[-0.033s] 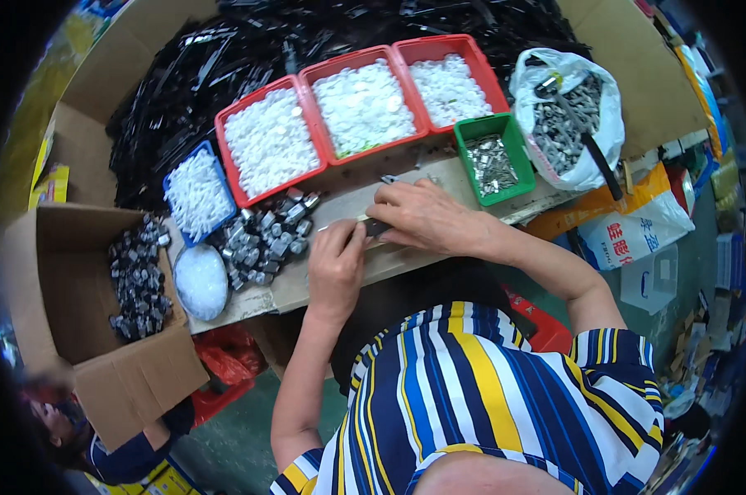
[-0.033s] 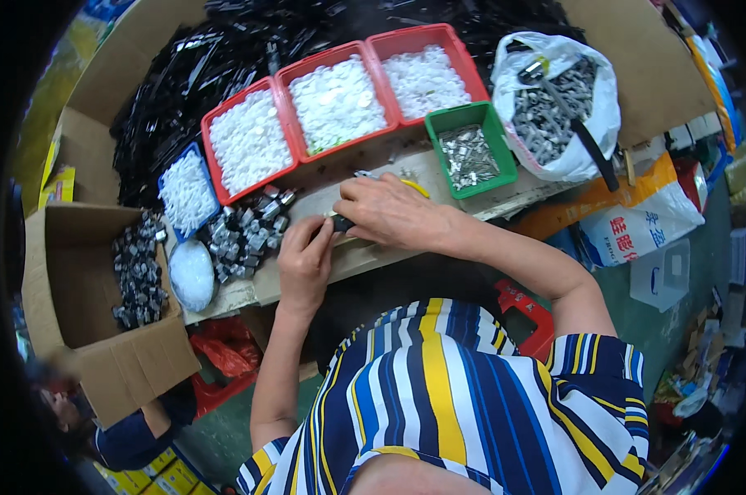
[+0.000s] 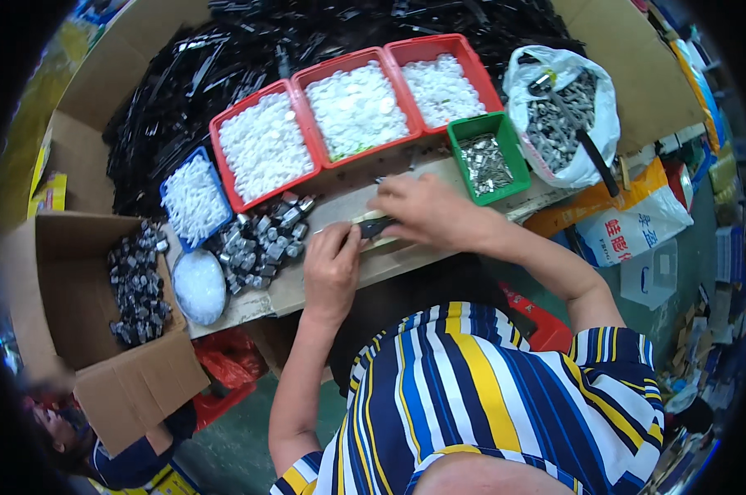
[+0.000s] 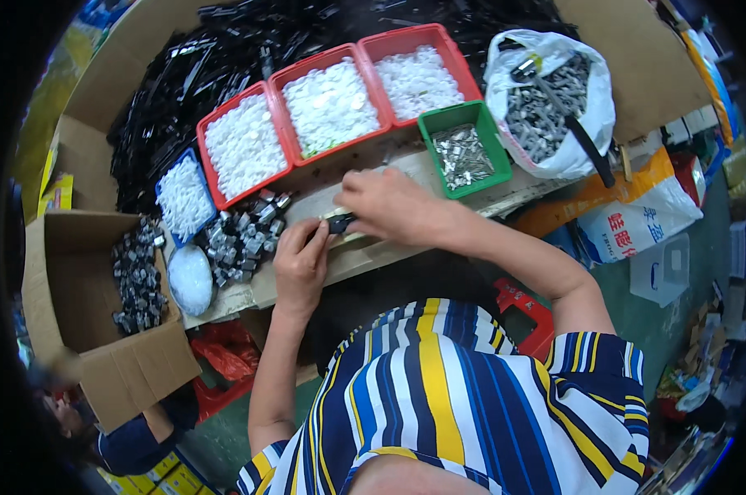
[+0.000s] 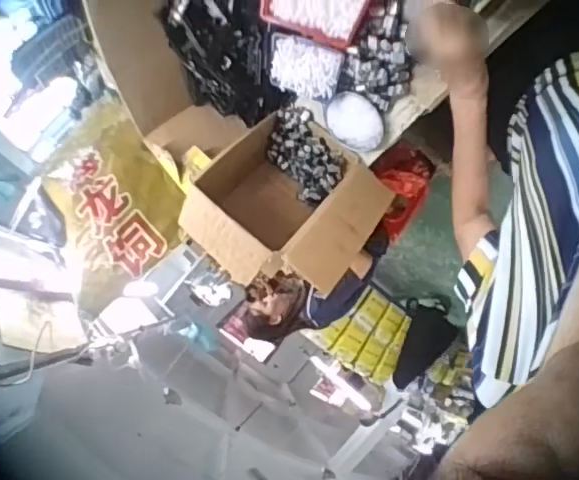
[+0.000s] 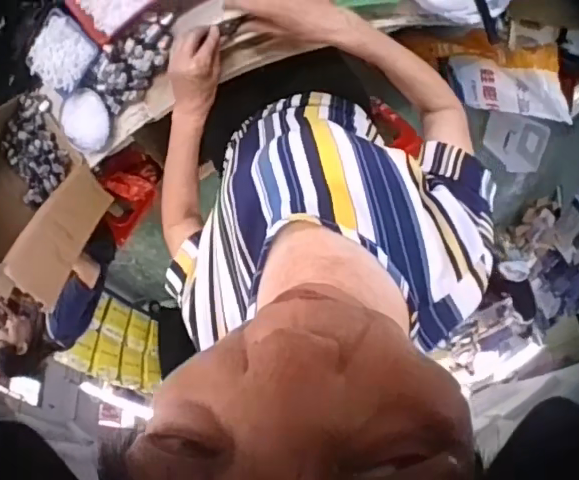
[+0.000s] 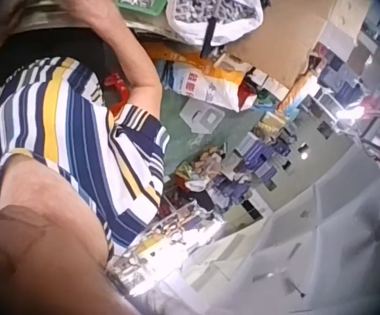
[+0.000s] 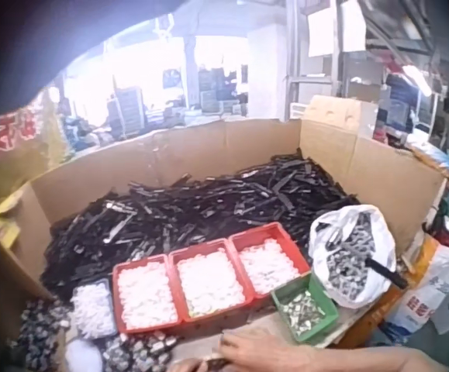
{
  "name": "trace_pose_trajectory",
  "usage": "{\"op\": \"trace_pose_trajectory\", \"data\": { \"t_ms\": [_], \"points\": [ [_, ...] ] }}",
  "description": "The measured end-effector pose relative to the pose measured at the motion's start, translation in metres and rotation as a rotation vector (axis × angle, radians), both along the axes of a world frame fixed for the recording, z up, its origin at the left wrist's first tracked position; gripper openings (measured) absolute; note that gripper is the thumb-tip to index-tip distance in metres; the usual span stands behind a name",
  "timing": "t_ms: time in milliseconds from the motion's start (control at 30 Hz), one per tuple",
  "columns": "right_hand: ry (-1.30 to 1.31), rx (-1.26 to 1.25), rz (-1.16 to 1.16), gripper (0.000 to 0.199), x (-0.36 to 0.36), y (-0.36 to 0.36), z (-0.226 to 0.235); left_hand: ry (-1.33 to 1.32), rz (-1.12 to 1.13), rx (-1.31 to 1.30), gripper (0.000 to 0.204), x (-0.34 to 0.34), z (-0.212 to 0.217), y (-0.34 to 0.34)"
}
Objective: The person assembles small metal lock bodies by hand. They pick up a lock body, insert a white plastic component, and use pliers to press a metal pin into the assembly. The person repeats this process for multiple units, placing the finished items into a cardboard box.
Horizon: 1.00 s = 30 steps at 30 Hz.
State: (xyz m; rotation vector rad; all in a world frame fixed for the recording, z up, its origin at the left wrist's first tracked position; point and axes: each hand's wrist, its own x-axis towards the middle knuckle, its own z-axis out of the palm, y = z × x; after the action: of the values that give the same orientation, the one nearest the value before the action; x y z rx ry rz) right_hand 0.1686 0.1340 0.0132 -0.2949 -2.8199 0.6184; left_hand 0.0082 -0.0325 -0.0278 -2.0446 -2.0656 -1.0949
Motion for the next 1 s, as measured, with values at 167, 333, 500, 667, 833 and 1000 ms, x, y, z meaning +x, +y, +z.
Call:
{"op": "trace_pose_trajectory", "data": {
  "t_ms": [167,333,500,667,833,1000],
  "points": [
    [0.218,0.242,-0.571,0.029,0.092,0.085,0.034,0.063,-0.038,-0.014,0.026,-0.003,-0.001,0.002],
    [-0.104,0.594,-0.905,0.026,0.200,0.158,0.006,0.122,-0.068,-0.026,0.028,-0.004,0.001,0.002],
    [0.046,0.411,-0.826,0.018,0.203,0.163,0.006,0.126,-0.084,-0.036,0.028,-0.007,0.000,0.000],
    [0.165,0.047,-0.678,0.014,0.130,0.078,0.043,0.141,-0.075,-0.028,0.027,-0.007,-0.003,-0.002],
    [0.023,-0.056,-0.217,0.022,0.071,-0.004,0.022,0.137,-0.085,-0.009,0.029,-0.010,-0.004,0.000],
    [-0.044,0.035,-0.154,0.030,0.059,-0.018,0.021,0.154,-0.103,0.008,0.027,-0.010,-0.005,0.002]
  ]
}}
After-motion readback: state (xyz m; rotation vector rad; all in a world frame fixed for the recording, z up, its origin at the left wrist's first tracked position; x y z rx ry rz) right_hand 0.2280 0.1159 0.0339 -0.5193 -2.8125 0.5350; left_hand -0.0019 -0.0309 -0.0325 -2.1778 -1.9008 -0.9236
